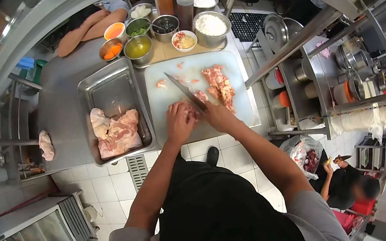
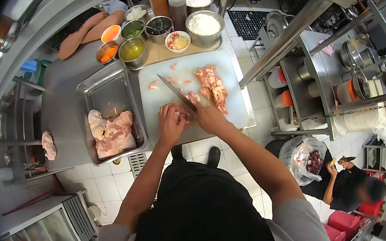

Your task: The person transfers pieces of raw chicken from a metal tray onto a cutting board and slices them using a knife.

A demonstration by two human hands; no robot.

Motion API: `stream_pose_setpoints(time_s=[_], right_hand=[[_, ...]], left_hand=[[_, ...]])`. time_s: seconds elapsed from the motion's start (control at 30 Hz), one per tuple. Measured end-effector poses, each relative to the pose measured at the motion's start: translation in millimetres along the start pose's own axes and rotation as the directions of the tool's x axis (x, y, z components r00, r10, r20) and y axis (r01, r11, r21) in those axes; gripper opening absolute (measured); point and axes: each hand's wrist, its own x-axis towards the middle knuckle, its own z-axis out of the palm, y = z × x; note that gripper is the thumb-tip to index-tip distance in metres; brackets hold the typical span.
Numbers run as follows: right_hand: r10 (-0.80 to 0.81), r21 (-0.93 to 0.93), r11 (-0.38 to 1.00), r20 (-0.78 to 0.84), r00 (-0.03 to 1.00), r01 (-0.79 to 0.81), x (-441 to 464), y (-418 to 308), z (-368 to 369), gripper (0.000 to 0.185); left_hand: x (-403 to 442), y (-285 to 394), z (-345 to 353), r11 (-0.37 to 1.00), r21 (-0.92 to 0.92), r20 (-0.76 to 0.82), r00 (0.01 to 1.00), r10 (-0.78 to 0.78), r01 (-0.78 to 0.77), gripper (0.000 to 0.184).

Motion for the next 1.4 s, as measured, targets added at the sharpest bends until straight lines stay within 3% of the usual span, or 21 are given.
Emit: stream_pose_setpoints(time_s=[0.1, 0.2, 0.3, 0.7, 0.8, 0.87, 0.97, 1.03, 1.1, 1.17, 1.27, 1.4], right_hand=[[0.053, -0.208, 0.978, 0.088, 0.995, -0.033, -21, -28, -21, 0.044], [0.158, -0.218, 0.968, 0.131, 0.979, -0.127, -26, -49, -16, 0.034], [0.140, -0.255, 0.960, 0.075, 0.987, -0.116, -27, -46, 0, 0.025], [0.345, -0.263, 0.925, 0.281, 0.896, -0.274, -123, -35, -40, 0.028], [0.154, -0.147, 0.980, 0.151, 0.976, -0.132, -70, -25, -8, 0.034], [0.058, -0.216, 0.975, 0.062, 0.996, -0.043, -19, -12, 25, 0.041], [-0.006, -0.027, 1.000, 0.101, 0.995, 0.009, 11, -4, 10, 0.046], [-0.086, -0.100, 0.991, 0.060, 0.994, 0.091, 9, 8, 12, 0.046], [-0.055, -0.138, 0.988, 0.071, 0.996, 0.065, 1, 7, 16, 0.046], [0.105, -0.165, 0.983, 0.120, 0.987, -0.084, -15, -28, -16, 0.047], [0.058, -0.197, 0.979, 0.042, 0.997, -0.048, -24, -47, -8, 0.030], [0.123, -0.210, 0.972, 0.073, 0.990, -0.106, -23, -50, 8, 0.028]], left_hand=[[-6, -1, -3, 0.993, -0.111, -0.054, 0.998, -0.040, 0.034, 0.032], [-1, 0, -6, 0.997, -0.071, -0.048, 0.999, 0.005, -0.009, 0.030], [2, -1, -5, 0.999, 0.020, -0.007, 0.999, 0.033, -0.033, 0.028], [-2, -4, -2, 0.999, 0.045, -0.012, 1.000, 0.022, -0.021, 0.027], [-4, -5, 2, 0.998, 0.050, -0.021, 0.999, 0.027, -0.026, 0.028], [-4, -5, 2, 0.998, 0.061, 0.002, 0.999, 0.033, -0.033, 0.029], [-3, -7, 0, 0.997, 0.025, -0.032, 0.997, 0.076, -0.075, 0.030], [-2, -6, -3, 0.998, -0.065, -0.027, 1.000, 0.016, -0.018, 0.029], [-6, -10, -9, 0.995, -0.097, -0.035, 0.999, -0.019, 0.015, 0.029], [-10, -10, -7, 0.996, -0.093, -0.059, 0.998, -0.019, 0.013, 0.029], [-6, -1, -12, 1.000, 0.004, -0.034, 0.999, 0.014, -0.014, 0.028], [-5, -5, -8, 0.997, 0.070, 0.008, 1.000, -0.007, 0.007, 0.029]])
